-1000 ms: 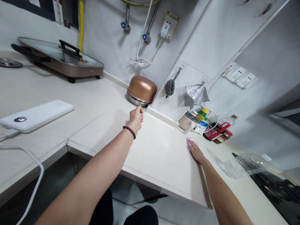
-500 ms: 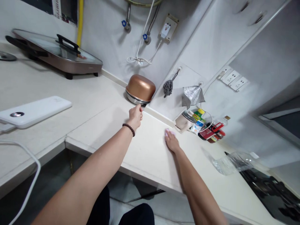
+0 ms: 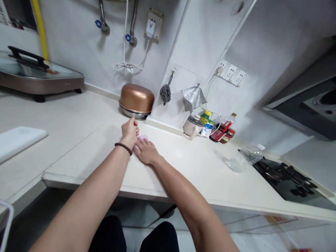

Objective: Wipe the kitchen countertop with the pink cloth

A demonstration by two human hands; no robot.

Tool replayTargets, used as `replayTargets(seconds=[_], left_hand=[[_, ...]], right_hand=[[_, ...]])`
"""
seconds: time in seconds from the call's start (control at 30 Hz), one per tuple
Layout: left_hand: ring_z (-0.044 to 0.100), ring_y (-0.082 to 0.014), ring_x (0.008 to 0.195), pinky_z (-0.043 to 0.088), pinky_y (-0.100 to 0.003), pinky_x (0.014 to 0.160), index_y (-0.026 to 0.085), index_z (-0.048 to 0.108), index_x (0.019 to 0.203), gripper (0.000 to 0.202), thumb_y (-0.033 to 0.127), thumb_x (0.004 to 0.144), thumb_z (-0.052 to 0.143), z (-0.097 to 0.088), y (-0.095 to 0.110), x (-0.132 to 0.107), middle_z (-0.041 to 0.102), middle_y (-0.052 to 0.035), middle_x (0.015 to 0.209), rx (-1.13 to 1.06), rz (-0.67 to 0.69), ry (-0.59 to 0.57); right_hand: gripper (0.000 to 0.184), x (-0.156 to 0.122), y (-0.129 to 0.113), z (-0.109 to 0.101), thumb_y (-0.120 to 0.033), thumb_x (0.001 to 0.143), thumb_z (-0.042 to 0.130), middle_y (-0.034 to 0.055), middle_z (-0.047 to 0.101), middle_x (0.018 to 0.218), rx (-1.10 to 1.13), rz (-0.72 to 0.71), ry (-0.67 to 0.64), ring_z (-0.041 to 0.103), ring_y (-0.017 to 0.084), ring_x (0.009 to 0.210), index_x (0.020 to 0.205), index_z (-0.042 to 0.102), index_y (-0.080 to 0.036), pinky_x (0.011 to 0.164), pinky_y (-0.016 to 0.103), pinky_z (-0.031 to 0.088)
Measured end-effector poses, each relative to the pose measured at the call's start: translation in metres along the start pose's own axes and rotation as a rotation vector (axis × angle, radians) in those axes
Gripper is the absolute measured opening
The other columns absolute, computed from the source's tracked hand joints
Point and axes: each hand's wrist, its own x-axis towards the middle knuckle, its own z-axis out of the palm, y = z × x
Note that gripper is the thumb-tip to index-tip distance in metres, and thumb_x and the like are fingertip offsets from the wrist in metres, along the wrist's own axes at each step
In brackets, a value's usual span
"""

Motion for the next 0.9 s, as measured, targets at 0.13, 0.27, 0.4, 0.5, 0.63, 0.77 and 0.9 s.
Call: replayTargets(seconds=[0.13,0.27,0.4,0.5,0.63,0.77,0.9], left_hand=[[0.019,-0.0046,0.029,0.012,-0.017,0.032,0.023,0.037,0.058,0.028,0.03,0.074,0.059,-0.001,-0.001,-0.002,0.023,0.0115,0.038,0.029,0.012,-0.003],[0.018,-0.0045,0.029,0.012,-0.017,0.032,0.023,0.038,0.059,0.028,0.029,0.074,0.059,-0.002,-0.002,-0.002,0.023,0.0115,0.038,0.049,0.022,-0.001],[0.018,-0.0044,0.03,0.011,-0.017,0.032,0.022,0.038,0.058,0.027,0.028,0.074,0.059,-0.002,-0.003,0.0,0.023,0.0112,0.039,0.056,0.021,0.002],[0.018,-0.0046,0.029,0.011,-0.017,0.032,0.022,0.038,0.058,0.027,0.027,0.075,0.058,-0.002,-0.001,0.0,0.023,0.0111,0.038,0.045,0.014,0.012],[0.018,-0.0045,0.029,0.012,-0.017,0.032,0.022,0.038,0.058,0.027,0.027,0.075,0.058,-0.002,0.001,-0.001,0.023,0.0111,0.038,0.018,0.022,0.027],[0.017,-0.0043,0.029,0.011,-0.018,0.032,0.022,0.038,0.057,0.028,0.026,0.077,0.057,0.0,0.004,-0.002,0.023,0.0107,0.039,-0.013,0.009,0.01],[0.017,-0.0041,0.03,0.011,-0.018,0.033,0.022,0.038,0.057,0.027,0.026,0.076,0.057,0.003,0.006,-0.004,0.023,0.0106,0.039,-0.035,-0.017,-0.005]], right_hand=[[0.059,-0.047,0.061,-0.006,-0.049,0.104,0.025,0.0003,0.016,0.168,-0.026,0.086,0.032,0.009,0.027,0.154,0.159,0.023,-0.03,0.121,0.052,0.018],[0.06,-0.123,0.151,-0.004,-0.05,0.103,0.021,0.0019,0.023,0.166,-0.065,0.269,0.135,0.014,0.024,0.154,0.158,0.029,-0.027,0.121,0.048,0.02],[0.06,-0.218,0.244,0.0,-0.05,0.102,0.019,0.0005,0.033,0.162,-0.116,0.453,0.214,0.023,0.02,0.152,0.157,0.032,-0.028,0.122,0.043,0.022],[0.062,-0.284,0.297,0.003,-0.048,0.1,0.019,0.0028,0.041,0.158,-0.161,0.577,0.262,0.03,0.02,0.149,0.154,0.038,-0.025,0.122,0.042,0.025],[0.065,-0.334,0.334,0.008,-0.047,0.096,0.019,0.0055,0.047,0.154,-0.171,0.708,0.297,0.034,0.022,0.147,0.151,0.043,-0.021,0.122,0.044,0.028],[0.064,-0.334,0.335,0.013,-0.048,0.095,0.018,0.0031,0.047,0.154,-0.173,0.747,0.339,0.034,0.024,0.147,0.15,0.043,-0.028,0.121,0.049,0.029],[0.063,-0.299,0.301,0.015,-0.05,0.097,0.019,0.0015,0.042,0.157,-0.162,0.718,0.31,0.031,0.024,0.149,0.153,0.039,-0.03,0.121,0.049,0.027]])
